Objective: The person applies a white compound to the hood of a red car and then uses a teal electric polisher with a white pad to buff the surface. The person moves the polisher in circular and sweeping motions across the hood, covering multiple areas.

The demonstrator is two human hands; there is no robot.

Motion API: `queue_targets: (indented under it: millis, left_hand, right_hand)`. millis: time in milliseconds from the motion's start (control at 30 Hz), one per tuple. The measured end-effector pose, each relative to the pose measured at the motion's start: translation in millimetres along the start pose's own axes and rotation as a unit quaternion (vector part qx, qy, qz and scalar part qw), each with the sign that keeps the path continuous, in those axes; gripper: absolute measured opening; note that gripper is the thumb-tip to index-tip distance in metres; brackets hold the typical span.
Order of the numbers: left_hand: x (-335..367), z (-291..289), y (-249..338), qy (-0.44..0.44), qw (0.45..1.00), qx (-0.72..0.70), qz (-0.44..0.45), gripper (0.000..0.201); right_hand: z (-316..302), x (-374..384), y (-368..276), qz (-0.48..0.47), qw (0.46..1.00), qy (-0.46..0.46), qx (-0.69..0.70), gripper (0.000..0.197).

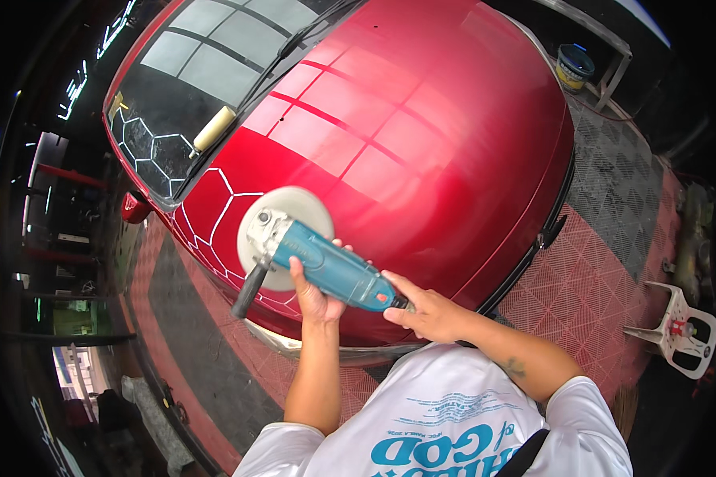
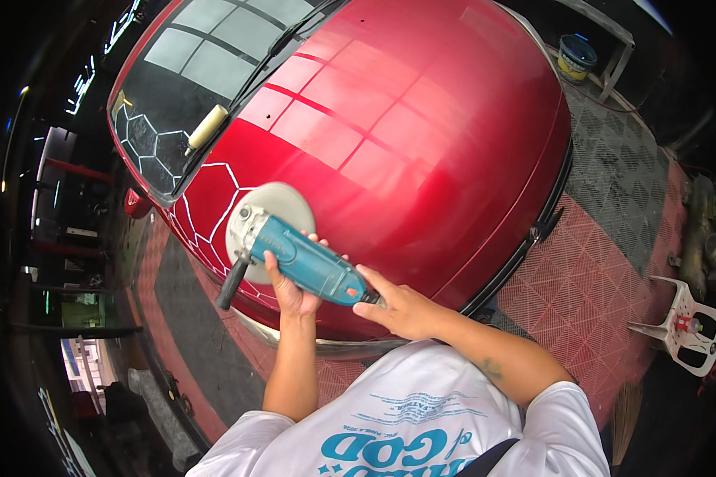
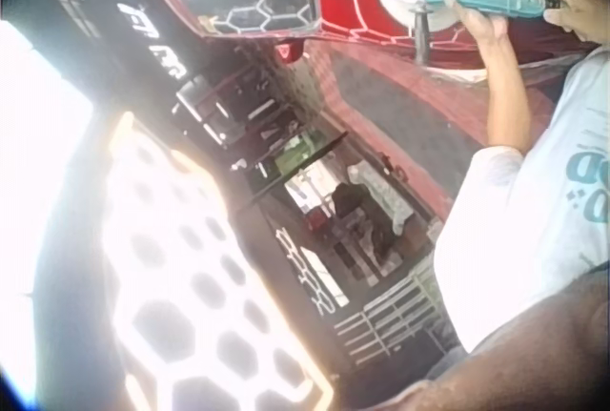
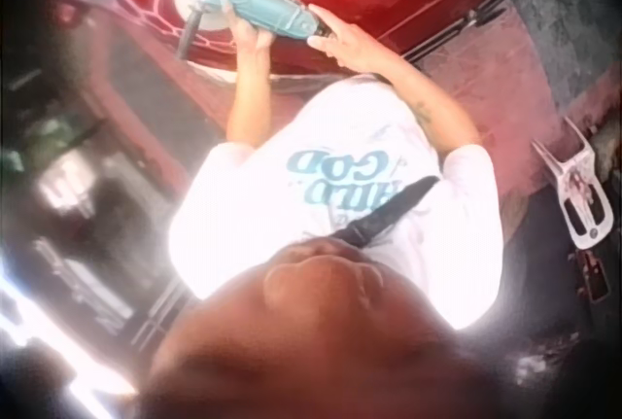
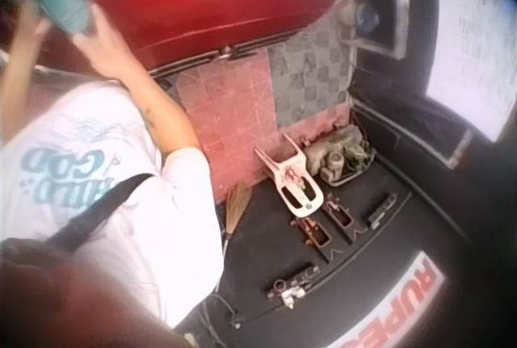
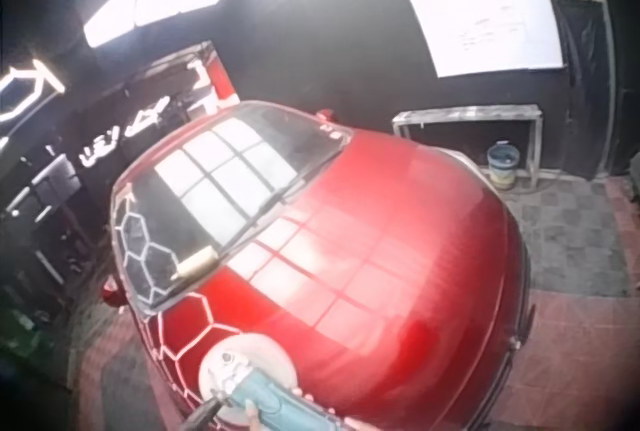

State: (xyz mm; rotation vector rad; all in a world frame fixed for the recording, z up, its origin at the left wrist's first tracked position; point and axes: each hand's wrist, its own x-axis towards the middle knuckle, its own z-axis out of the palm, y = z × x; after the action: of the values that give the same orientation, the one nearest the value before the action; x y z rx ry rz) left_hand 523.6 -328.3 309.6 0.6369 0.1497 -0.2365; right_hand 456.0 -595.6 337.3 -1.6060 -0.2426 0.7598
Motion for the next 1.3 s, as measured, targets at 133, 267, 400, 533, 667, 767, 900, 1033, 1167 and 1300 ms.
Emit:
queue_targets:
  millis: [133,267,400,533,667,767,900,1033,1167,1300]
  left_hand:
    - [45,25,-31,-0.005,0.998,0.035,-0.050,0.085]
    - [93,70,-70,-0.041,0.991,0.054,-0.116,0.079]
    - [136,121,-99,-0.087,0.982,0.059,-0.160,0.060]
    - [169,152,-108,-0.091,0.978,0.071,-0.176,0.051]
    - [170,150,-104,-0.073,0.981,0.080,-0.160,0.063]
    - [135,129,-96,-0.043,0.988,0.079,-0.129,0.064]
    - [76,94,-74,-0.022,0.990,0.054,-0.126,0.060]
    - [24,65,-52,0.008,0.993,0.068,-0.093,0.075]
    - [-11,30,-33,0.047,0.995,0.069,-0.045,0.086]
    - [-38,4,-21,0.051,0.997,0.051,-0.029,0.091]
  right_hand:
    - [-27,-22,5,0.039,0.996,0.045,0.065,0.093]
    - [-58,-47,7,0.010,0.982,0.107,0.155,0.081]
    - [-89,-53,22,-0.003,0.963,0.160,0.215,0.078]
    - [-115,-52,11,0.018,0.951,0.175,0.254,0.075]
    - [-118,-51,7,0.018,0.953,0.146,0.265,0.076]
    - [-103,-57,10,0.021,0.958,0.103,0.267,0.079]
    - [-69,-57,23,0.001,0.976,0.064,0.209,0.084]
    - [-46,-54,22,0.032,0.986,-0.004,0.163,0.085]
    - [-27,-44,1,0.058,0.989,-0.055,0.122,0.090]
    - [-14,-37,0,0.066,0.995,-0.062,0.047,0.097]
